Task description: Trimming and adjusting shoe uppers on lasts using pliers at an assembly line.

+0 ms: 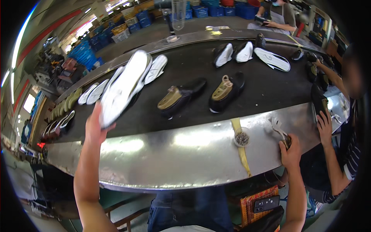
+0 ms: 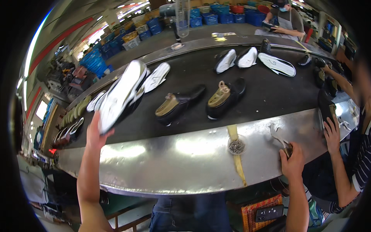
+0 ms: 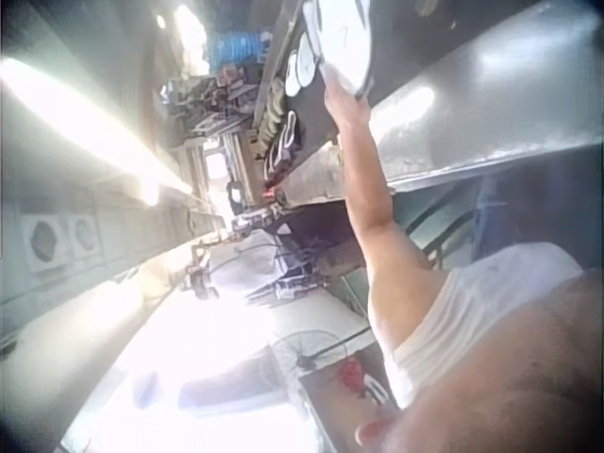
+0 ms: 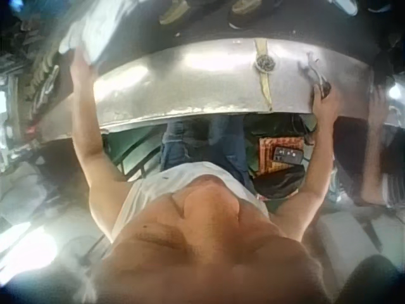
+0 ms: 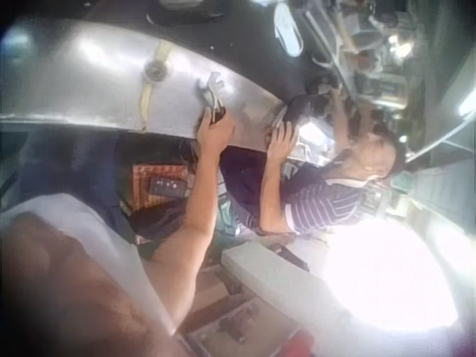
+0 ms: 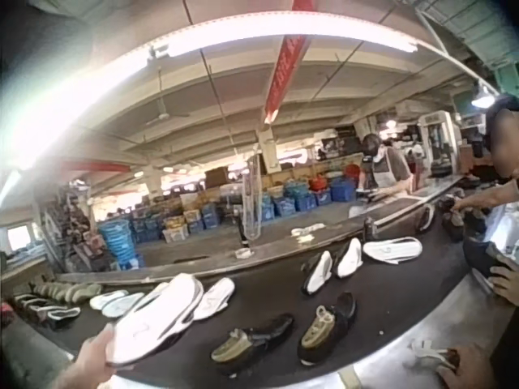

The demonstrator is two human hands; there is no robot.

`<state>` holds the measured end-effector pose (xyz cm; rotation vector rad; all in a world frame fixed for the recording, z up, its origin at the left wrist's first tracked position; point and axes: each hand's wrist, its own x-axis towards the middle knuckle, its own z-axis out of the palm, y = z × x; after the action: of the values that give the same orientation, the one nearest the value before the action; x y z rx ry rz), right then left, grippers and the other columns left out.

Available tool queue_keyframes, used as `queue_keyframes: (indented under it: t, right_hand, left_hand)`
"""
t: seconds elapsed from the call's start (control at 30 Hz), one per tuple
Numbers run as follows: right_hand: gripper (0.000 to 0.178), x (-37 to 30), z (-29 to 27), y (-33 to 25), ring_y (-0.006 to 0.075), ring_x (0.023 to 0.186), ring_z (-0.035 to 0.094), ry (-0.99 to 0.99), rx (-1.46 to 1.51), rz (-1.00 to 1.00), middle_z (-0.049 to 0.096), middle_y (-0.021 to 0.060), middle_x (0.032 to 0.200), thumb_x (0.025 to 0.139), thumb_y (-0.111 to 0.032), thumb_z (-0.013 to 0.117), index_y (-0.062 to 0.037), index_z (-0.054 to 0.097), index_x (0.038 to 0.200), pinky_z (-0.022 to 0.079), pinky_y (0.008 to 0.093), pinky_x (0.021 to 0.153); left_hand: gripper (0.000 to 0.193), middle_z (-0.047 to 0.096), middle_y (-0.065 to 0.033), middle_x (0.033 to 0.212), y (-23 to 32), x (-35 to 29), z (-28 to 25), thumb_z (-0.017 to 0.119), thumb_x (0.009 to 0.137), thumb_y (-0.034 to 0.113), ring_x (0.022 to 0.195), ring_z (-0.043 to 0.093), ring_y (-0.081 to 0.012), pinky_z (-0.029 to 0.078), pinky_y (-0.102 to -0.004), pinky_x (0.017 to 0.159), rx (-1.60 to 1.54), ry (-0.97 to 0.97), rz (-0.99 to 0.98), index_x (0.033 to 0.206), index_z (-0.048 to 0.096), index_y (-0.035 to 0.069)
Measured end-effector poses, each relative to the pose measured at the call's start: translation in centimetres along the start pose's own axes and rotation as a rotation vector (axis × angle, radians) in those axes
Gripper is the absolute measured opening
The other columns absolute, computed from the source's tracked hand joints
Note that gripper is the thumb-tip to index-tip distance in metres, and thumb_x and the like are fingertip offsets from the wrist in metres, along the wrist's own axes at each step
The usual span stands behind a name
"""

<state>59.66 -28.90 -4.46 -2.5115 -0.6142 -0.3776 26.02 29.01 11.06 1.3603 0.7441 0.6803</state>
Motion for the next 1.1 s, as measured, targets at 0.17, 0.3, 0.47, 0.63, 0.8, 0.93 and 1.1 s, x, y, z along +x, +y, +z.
queue_keyframes:
  t: [0.17,0.3,0.47,0.63,0.8,0.93,1.1]
  right_hand:
    - [0.045,0.5,0.3,-0.9,0.0414,0.108,0.062,0.044,-0.042,-0.042,0.065,0.0220,0.116,0.091,-0.026,0.072,-0.0005,0.058,0.125,0.049,0.0465,0.095]
    - [0.045,0.2,0.6,-0.1,0.0418,0.111,0.063,0.071,-0.111,-0.104,0.065,0.0226,0.122,0.093,-0.028,0.070,0.0003,0.059,0.126,0.049,0.0464,0.096]
    - [0.046,-0.3,0.6,-0.9,0.0426,0.112,0.062,0.052,-0.153,-0.108,0.064,0.0238,0.121,0.094,-0.030,0.069,0.0014,0.059,0.126,0.049,0.0465,0.097]
    - [0.046,-2.2,-0.1,-1.2,0.0437,0.113,0.060,0.076,-0.209,-0.053,0.063,0.0255,0.121,0.095,-0.029,0.068,0.0031,0.058,0.126,0.048,0.0477,0.097]
    - [0.044,-13.2,-2.8,-6.8,0.0357,0.113,0.062,0.086,0.248,-0.131,0.062,0.0236,0.116,0.099,-0.028,0.064,0.0044,0.056,0.128,0.047,0.0430,0.100]
    - [0.022,-26.3,-5.2,-12.4,0.0117,0.081,0.061,-0.484,1.083,0.490,0.063,0.0038,0.093,0.104,-0.018,0.055,-0.0012,0.059,0.117,0.052,0.0288,0.079]
    - [0.032,-38.1,-8.0,-17.5,0.0144,0.082,0.065,-0.992,1.049,0.503,0.066,0.0055,0.095,0.100,-0.016,0.062,0.0029,0.058,0.125,0.053,0.0301,0.075]
  left_hand:
    - [0.039,0.069,-0.0116,0.112,-7.9,-15.7,-16.4,0.062,0.101,0.034,0.103,0.065,-0.0232,0.047,-0.0327,0.096,0.581,0.185,0.084,0.110,0.071,-0.002]
    - [0.052,0.026,-0.0386,0.157,-8.0,-20.3,-15.9,0.072,0.091,0.030,0.147,0.032,-0.0483,0.031,-0.0453,0.118,1.059,-0.006,0.093,0.126,0.062,-0.007]
    - [0.096,0.018,-0.0368,0.162,-4.5,-15.6,-7.6,0.075,0.083,0.051,0.152,0.015,-0.0503,0.018,-0.0517,0.124,1.445,-0.181,0.336,0.150,0.038,-0.007]
    - [0.100,0.053,-0.0261,0.146,-6.5,-4.7,-2.4,0.078,0.079,0.055,0.135,0.053,-0.0390,0.041,-0.0407,0.113,1.345,-0.359,0.073,0.150,0.042,-0.005]
    - [0.084,0.066,-0.0184,0.130,-4.6,-7.5,-3.6,0.082,0.081,0.044,0.116,0.065,-0.0255,0.050,-0.0359,0.100,1.071,-0.330,-0.021,0.146,0.051,0.002]
    - [0.069,0.066,-0.0084,0.126,-5.0,-20.4,-3.6,0.080,0.089,0.027,0.113,0.061,-0.0155,0.050,-0.0325,0.100,0.286,-0.427,0.032,0.148,0.050,0.007]
    - [0.082,0.065,-0.0026,0.118,-15.3,-36.8,-1.3,0.078,0.091,0.009,0.109,0.059,-0.0119,0.047,-0.0292,0.100,-0.291,-0.476,-0.029,0.159,0.032,0.013]
